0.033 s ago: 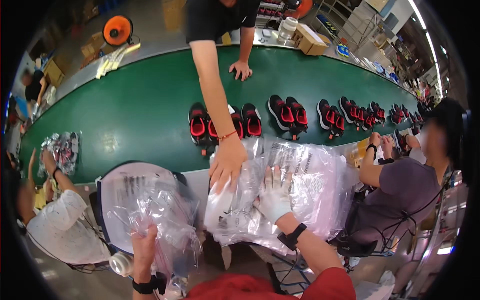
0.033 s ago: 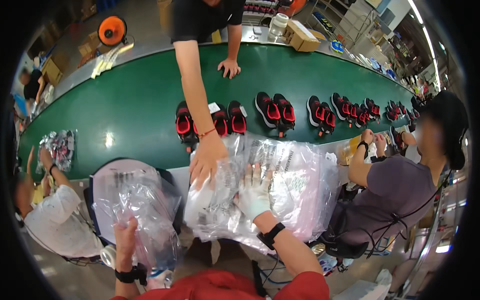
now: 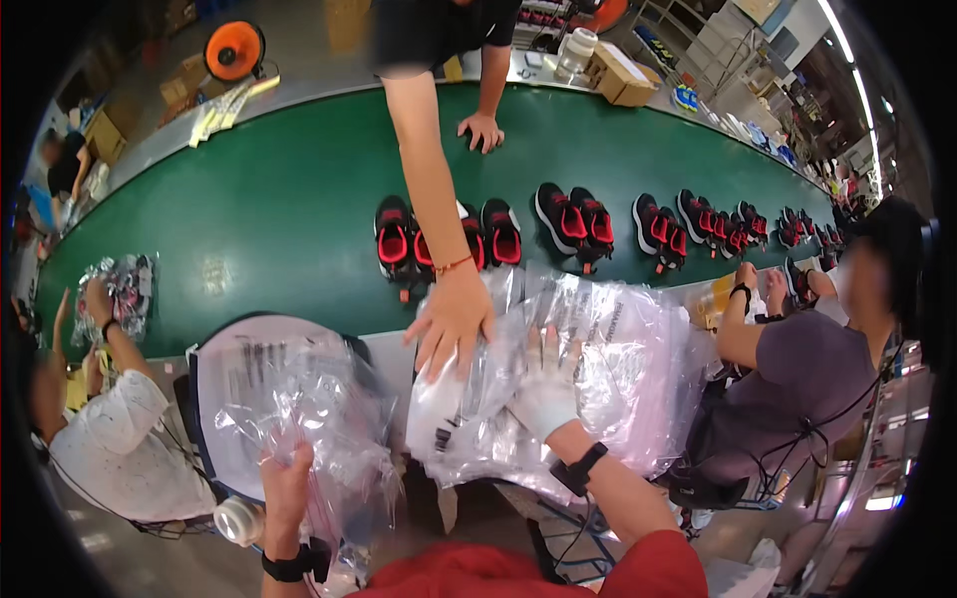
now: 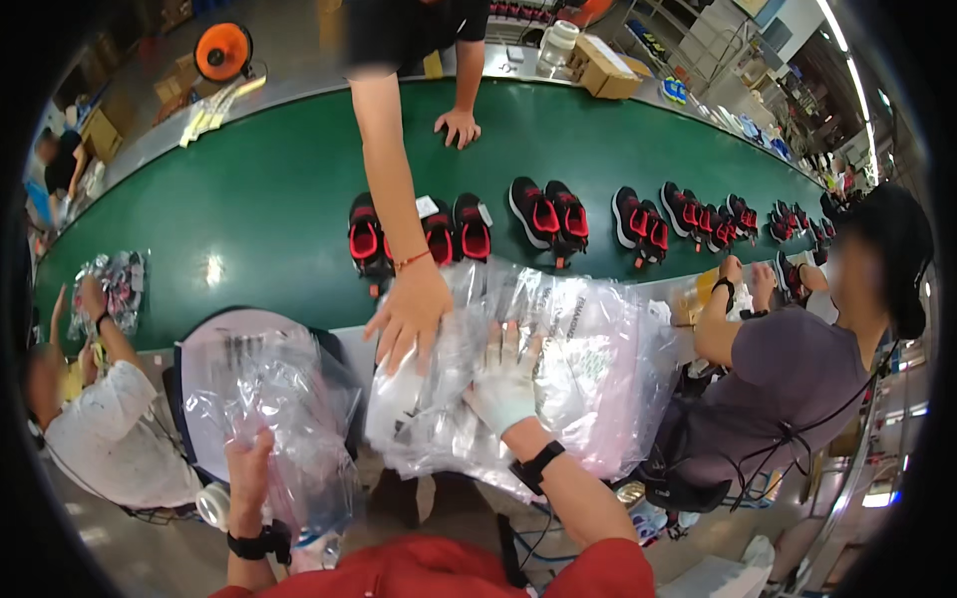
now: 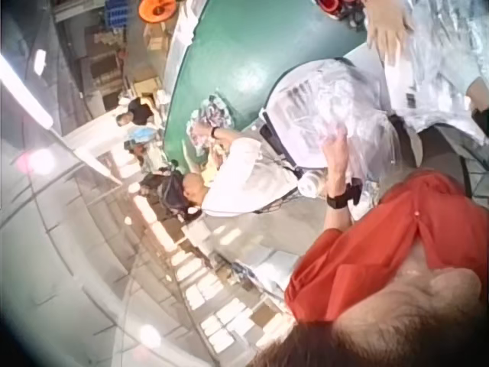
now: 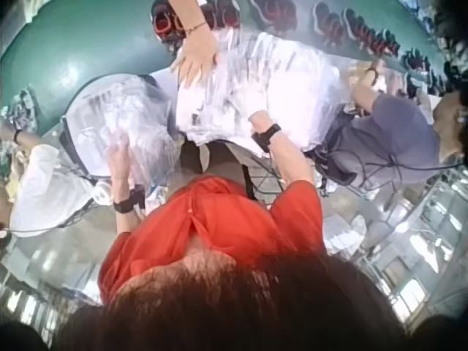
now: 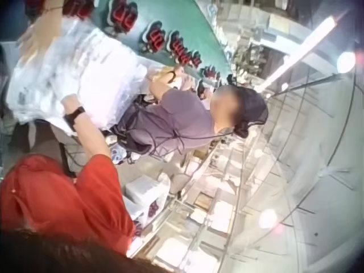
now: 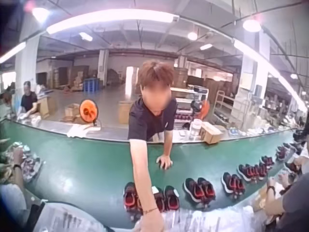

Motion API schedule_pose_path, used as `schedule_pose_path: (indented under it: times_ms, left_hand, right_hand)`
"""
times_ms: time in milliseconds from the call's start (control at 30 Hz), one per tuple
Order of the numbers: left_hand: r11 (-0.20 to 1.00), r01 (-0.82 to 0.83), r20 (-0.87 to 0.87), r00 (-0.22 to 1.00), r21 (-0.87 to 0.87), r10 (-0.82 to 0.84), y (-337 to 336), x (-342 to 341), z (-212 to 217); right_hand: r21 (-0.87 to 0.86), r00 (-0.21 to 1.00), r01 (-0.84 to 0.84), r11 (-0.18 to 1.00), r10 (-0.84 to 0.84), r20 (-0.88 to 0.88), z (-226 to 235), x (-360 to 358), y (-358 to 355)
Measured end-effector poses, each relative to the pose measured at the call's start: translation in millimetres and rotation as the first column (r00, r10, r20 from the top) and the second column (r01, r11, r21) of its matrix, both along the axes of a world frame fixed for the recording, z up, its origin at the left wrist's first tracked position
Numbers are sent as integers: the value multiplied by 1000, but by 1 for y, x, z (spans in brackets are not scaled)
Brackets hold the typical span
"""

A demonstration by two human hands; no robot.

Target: The person repeatedly picks up black and red sneakers from a green conveyor belt, places each shoe into a clear plastic bag, and sets the packaged shoe aside. The process is repeated continuously as new shoes arrive on the belt.

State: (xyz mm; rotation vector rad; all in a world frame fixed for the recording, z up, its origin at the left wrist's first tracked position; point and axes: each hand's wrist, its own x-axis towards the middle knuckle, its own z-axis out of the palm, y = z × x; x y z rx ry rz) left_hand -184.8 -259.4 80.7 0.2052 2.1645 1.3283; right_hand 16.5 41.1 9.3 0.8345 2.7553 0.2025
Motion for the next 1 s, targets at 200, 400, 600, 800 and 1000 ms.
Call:
schedule_pose_path:
  times_ms: [200, 400, 600, 800, 1000]
  left_hand:
    - [992, -45, 3, 999, 119, 45, 1, -5, 7]
    - [989, -98, -68, 992, 112, 106, -4, -19, 52]
    - [909, -19, -82, 995, 415, 58, 15, -26, 90]
    - [845, 58, -24, 998, 531, -54, 39, -28, 106]
    - [933, 16, -113, 993, 360, 27, 7, -58, 72]
  right_hand:
    - [-101, 984, -11, 995, -7, -176, 5, 1, -1]
    - [0, 978, 0, 1000, 0, -208, 31, 5, -8]
    - [-808, 798, -58, 586, -459, -391, 177, -4, -63]
    - [-858, 736, -440, 264, -442, -513, 148, -109, -120]
    - [-909, 616, -210, 361, -673, -409, 80, -116, -62]
